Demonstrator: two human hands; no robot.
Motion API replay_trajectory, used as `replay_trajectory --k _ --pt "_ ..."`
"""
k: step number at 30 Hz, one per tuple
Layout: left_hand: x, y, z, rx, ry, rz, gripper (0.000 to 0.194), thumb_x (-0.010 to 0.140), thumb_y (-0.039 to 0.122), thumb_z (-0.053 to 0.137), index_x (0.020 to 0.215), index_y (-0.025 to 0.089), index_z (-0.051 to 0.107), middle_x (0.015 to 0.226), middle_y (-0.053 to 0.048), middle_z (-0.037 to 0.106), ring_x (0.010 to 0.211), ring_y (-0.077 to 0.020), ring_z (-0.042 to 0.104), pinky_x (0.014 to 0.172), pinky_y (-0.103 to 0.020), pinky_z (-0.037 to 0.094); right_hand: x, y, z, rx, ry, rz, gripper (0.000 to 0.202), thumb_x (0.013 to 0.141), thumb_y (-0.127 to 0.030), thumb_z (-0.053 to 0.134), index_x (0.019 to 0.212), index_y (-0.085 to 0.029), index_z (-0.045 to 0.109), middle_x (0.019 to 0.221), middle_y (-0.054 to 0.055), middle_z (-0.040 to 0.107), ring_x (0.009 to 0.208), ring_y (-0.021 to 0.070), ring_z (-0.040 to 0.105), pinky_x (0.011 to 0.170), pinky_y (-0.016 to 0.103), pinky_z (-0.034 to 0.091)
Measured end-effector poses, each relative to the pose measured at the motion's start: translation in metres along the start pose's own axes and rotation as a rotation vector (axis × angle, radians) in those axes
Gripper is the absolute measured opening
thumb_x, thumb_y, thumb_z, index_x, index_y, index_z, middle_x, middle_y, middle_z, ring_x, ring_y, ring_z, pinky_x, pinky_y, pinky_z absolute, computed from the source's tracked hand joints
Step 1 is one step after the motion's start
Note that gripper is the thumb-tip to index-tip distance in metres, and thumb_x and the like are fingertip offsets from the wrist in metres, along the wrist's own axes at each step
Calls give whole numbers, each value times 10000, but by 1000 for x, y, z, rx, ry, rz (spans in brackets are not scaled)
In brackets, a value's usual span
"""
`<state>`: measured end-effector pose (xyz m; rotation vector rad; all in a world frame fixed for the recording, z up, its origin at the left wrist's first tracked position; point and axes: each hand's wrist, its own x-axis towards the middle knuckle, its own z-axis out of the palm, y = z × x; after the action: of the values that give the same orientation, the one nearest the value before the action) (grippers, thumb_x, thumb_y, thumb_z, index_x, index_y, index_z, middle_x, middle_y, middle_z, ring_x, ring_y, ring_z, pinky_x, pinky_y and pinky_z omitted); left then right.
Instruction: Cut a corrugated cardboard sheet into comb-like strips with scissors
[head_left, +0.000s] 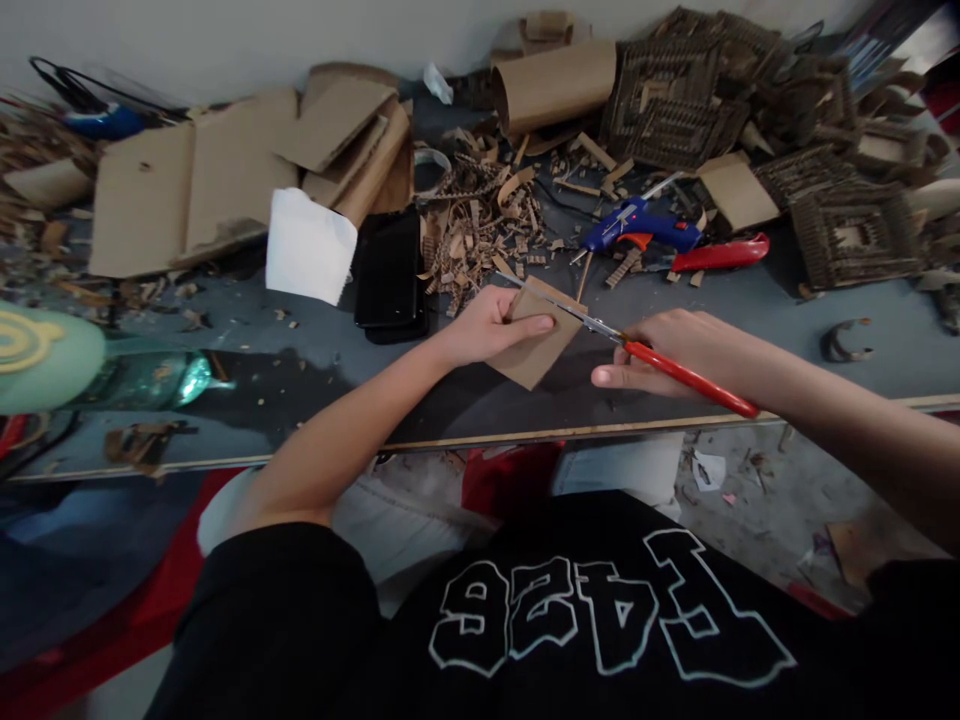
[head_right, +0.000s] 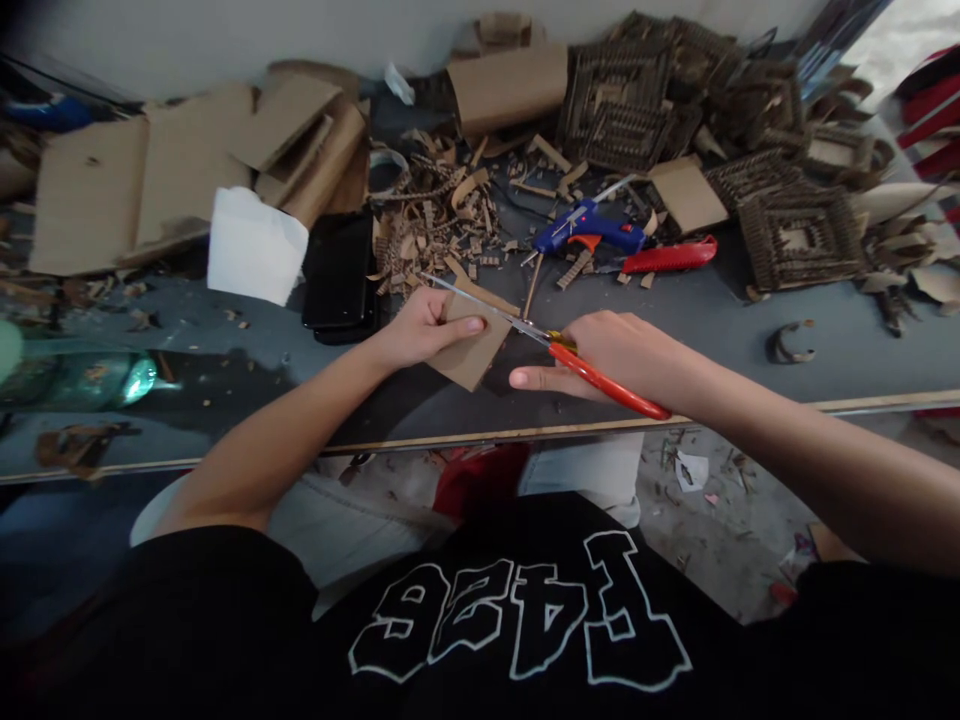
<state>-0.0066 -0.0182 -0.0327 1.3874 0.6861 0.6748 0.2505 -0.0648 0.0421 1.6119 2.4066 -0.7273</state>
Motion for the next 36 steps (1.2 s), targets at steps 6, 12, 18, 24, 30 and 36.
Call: replay_trajectory --k 6,12,18,24,30,36 --pt "0 -2 -1 -16 25 11 539 743 643 827 954 156 738 818 -32 800 669 -145 742 623 -242 598 11 -7 1 -185 -7 18 709 981 -764 361 559 -220 528 542 49 502 505 164 435 596 338 300" --pt "1 0 -5 54 85 43 568 746 691 796 928 158 726 810 -43 797 670 -152 747 593 -240 596 21 -4 -4 -197 9 97 391 930 -351 528 568 -206 523 495 23 433 494 136 386 587 318 273" --pt "3 -1 -10 37 127 47 578 722 704 807 870 155 697 747 -32 768 620 -139 721 550 -226 569 29 -11 -5 -283 -2 133 496 949 -467 528 527 -223 437 453 2 319 477 146 370 580 311 278" --pt "4 -3 -11 17 151 24 576 720 713 803 857 168 677 777 -38 775 650 -166 736 586 -271 604 28 -6 -2 -201 134 155 571 966 -470 558 478 -232 382 444 -6 313 500 145 359 614 328 291" --pt "15 -12 -18 -79 314 124 569 799 620 743 1155 185 653 1109 -87 785 1074 -288 760 937 -465 634 14 17 -15 -70 218 220 629 941 -645 554 484 -235 419 469 14 422 527 154 393 614 325 332" --pt "21 -14 -30 72 285 274 580 991 544 456 1492 251 464 1416 -89 652 1383 -282 597 1116 -495 533 -7 64 -9 -206 145 393 654 779 -874 583 626 -241 651 579 72 599 586 201 450 633 354 359"
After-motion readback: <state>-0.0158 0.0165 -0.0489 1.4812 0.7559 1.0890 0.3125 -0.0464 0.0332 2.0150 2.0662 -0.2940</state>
